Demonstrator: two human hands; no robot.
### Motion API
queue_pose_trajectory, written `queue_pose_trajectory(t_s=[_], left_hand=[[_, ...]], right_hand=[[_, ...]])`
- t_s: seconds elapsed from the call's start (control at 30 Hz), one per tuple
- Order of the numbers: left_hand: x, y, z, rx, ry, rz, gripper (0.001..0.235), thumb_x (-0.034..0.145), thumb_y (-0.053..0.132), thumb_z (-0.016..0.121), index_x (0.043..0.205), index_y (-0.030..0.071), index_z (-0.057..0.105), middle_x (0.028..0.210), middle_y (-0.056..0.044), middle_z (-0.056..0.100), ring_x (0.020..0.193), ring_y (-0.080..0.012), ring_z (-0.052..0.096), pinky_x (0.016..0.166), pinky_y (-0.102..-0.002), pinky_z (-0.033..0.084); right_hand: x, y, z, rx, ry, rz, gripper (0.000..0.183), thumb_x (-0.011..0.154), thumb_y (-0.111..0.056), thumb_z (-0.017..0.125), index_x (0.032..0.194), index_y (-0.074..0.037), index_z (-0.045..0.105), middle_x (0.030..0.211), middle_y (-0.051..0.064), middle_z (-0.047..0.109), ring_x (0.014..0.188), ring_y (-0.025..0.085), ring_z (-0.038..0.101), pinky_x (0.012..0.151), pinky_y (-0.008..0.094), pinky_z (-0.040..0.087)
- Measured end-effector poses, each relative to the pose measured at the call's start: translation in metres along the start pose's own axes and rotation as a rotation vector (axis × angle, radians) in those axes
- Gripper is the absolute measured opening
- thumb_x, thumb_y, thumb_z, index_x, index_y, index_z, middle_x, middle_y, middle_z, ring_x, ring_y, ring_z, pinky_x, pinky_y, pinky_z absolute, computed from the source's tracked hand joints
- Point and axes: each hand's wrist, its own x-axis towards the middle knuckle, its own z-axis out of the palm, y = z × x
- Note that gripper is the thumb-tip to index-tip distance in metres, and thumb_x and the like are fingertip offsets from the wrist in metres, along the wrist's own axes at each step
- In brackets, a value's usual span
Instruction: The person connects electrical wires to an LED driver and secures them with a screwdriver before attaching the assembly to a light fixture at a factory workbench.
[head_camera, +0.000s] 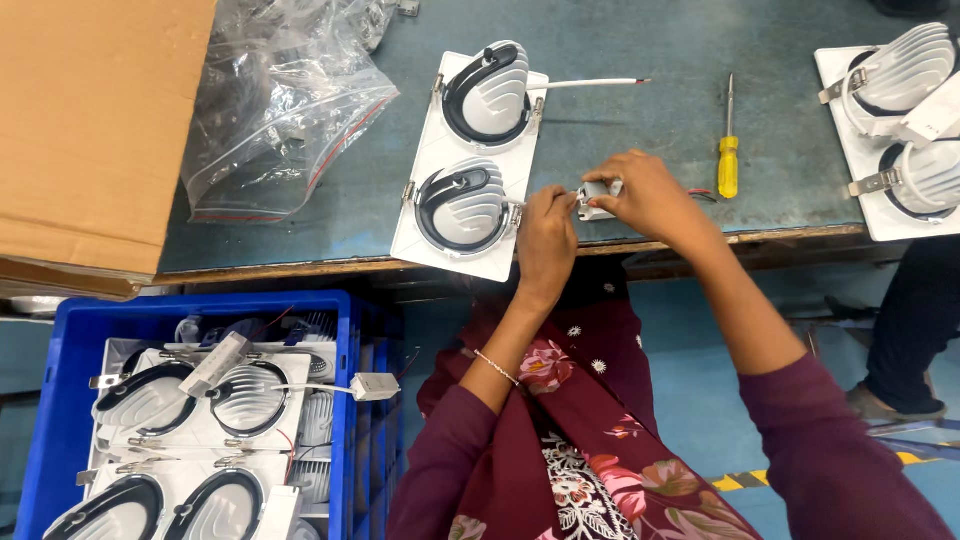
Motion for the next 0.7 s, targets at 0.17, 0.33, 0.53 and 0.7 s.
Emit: queue_pose_trajectory(t_s=[0.17,0.33,0.53,0.7], left_hand=[[-0.001,-0.001,0.0,-0.017,0.003,0.0,0.013,0.091,0.0,0.065,0.102,-0.003,0.071,0.108,-0.013,0.066,0.101,-0.0327,0.063,0.09,-0.041,0.051],[0.0,0.001,-0.002,-0.015,-0.01,-0.017,0.01,0.093,0.001,0.067,0.102,-0.002,0.071,0.107,-0.012,0.066,0.1,-0.0321,0.063,0.089,-0.041,0.05],[-0.001,0.002,-0.003,-0.006,-0.016,-0.025,0.01,0.093,0.0,0.067,0.102,-0.002,0.071,0.107,-0.012,0.066,0.1,-0.032,0.063,0.089,-0.041,0.051],[0.0,0.0,0.001,-0.012,-0.027,-0.035,0.016,0.09,-0.003,0.065,0.104,-0.002,0.072,0.109,-0.014,0.067,0.103,-0.0334,0.064,0.091,-0.042,0.051]], right_hand=[[0.008,0.009,0.007,-0.116,-0.067,-0.009,0.034,0.079,-0.017,0.08,0.111,-0.006,0.078,0.101,0.017,0.073,0.099,0.039,0.066,0.09,0.046,0.051],[0.016,0.012,0.004,-0.18,-0.084,-0.106,0.032,0.078,-0.018,0.08,0.107,-0.005,0.078,0.107,0.018,0.074,0.107,0.041,0.064,0.092,0.048,0.05],[0.028,-0.008,0.0,-0.203,-0.181,0.224,0.03,0.073,-0.011,0.08,0.103,-0.012,0.081,0.1,0.014,0.076,0.1,0.035,0.071,0.087,0.046,0.055],[0.036,-0.009,0.008,-0.346,-0.139,0.115,0.023,0.062,-0.014,0.085,0.085,-0.014,0.082,0.085,0.013,0.076,0.088,0.034,0.072,0.083,0.046,0.055]])
